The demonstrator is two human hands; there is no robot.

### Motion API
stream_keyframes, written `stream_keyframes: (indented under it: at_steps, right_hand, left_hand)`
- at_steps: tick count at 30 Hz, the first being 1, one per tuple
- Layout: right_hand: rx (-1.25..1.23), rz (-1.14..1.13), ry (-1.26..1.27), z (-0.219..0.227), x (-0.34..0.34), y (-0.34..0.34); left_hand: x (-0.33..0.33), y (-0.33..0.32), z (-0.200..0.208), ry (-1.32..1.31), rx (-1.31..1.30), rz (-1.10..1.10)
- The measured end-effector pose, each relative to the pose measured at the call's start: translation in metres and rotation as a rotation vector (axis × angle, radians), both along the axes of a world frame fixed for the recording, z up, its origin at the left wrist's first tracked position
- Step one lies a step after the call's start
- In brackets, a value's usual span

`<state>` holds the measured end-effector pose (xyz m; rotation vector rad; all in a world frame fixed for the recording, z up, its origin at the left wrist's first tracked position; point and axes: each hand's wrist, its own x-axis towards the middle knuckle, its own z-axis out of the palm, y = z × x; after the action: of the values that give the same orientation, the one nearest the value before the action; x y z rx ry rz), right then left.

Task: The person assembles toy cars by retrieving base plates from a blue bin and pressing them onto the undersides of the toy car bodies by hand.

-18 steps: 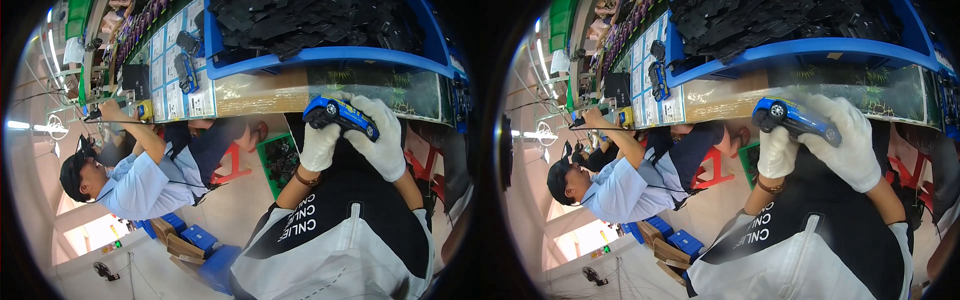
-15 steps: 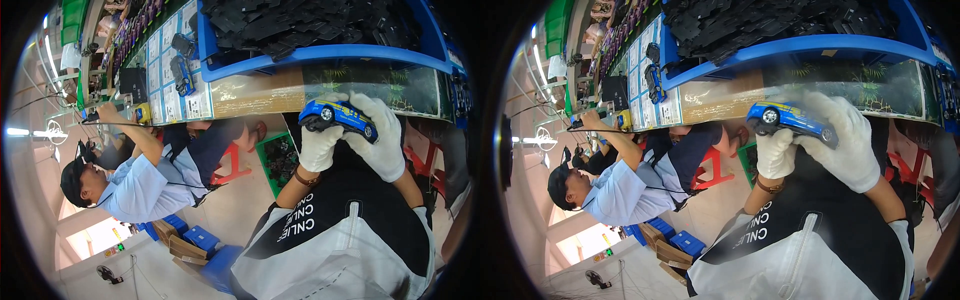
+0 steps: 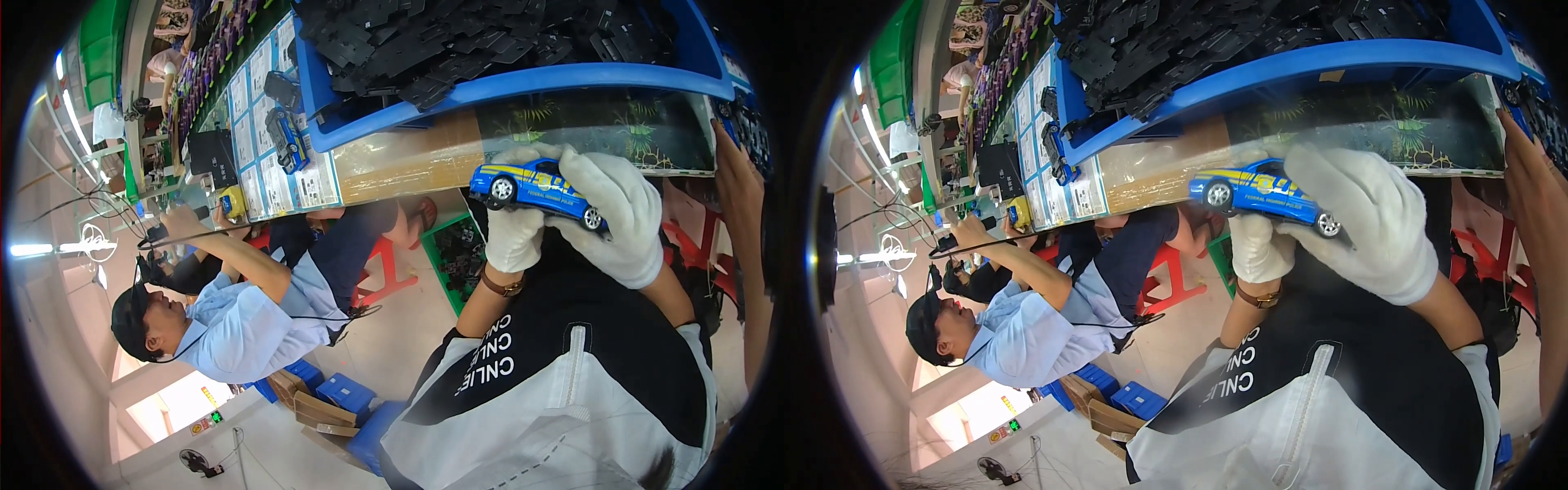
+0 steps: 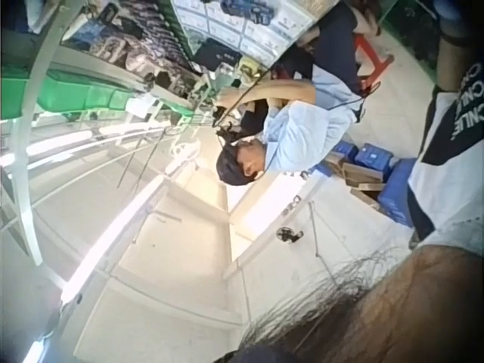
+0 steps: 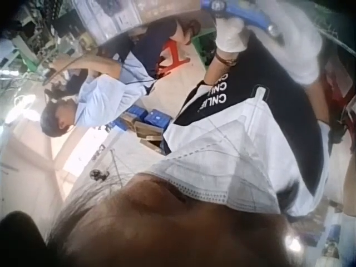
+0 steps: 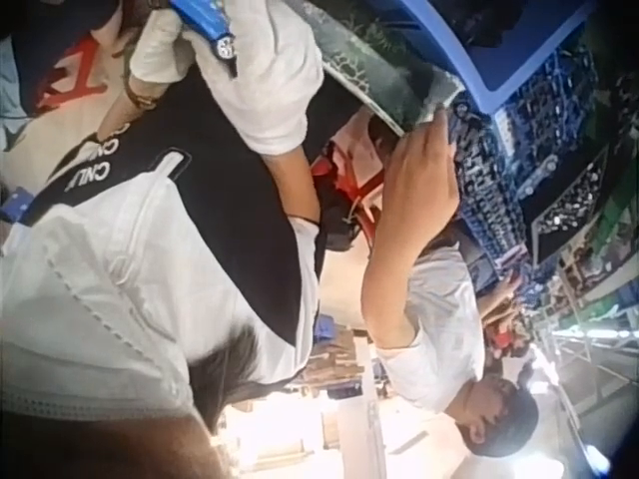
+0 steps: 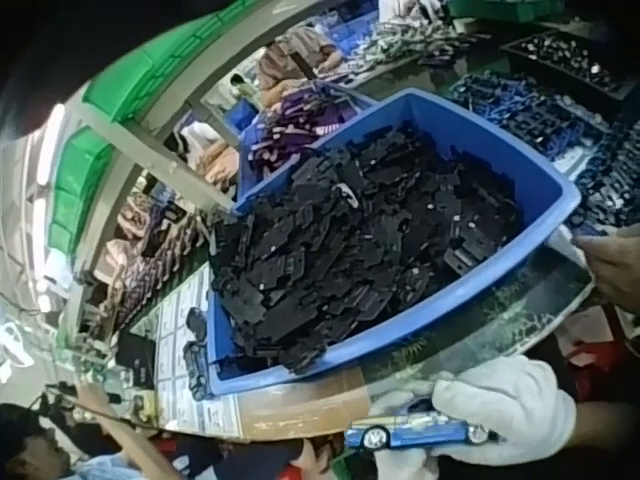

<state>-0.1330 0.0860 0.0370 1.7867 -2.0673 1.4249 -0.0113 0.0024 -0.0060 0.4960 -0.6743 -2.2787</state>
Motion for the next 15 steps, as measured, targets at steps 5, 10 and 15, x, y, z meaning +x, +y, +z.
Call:
stream_keyframes:
  at_steps: [5,10,15]
  right_hand:
    - [-0.010,0.019,-0.051,-0.008,-0.007,0.010]
    - [0.085,-0.011,-0.087,-0.006,-0.010,0.019]
    - [0.058,0.059,-0.152,-0.003,-0.009,0.022]
  left_hand:
    - [-0.001,0.003,-0.003,-0.014,-0.079,0.005]
    - [-0.003,0.004,-0.010,0.001,-0.110,0.010]
    - [-0.006,0.002,-0.007,0.069,-0.418,0.060]
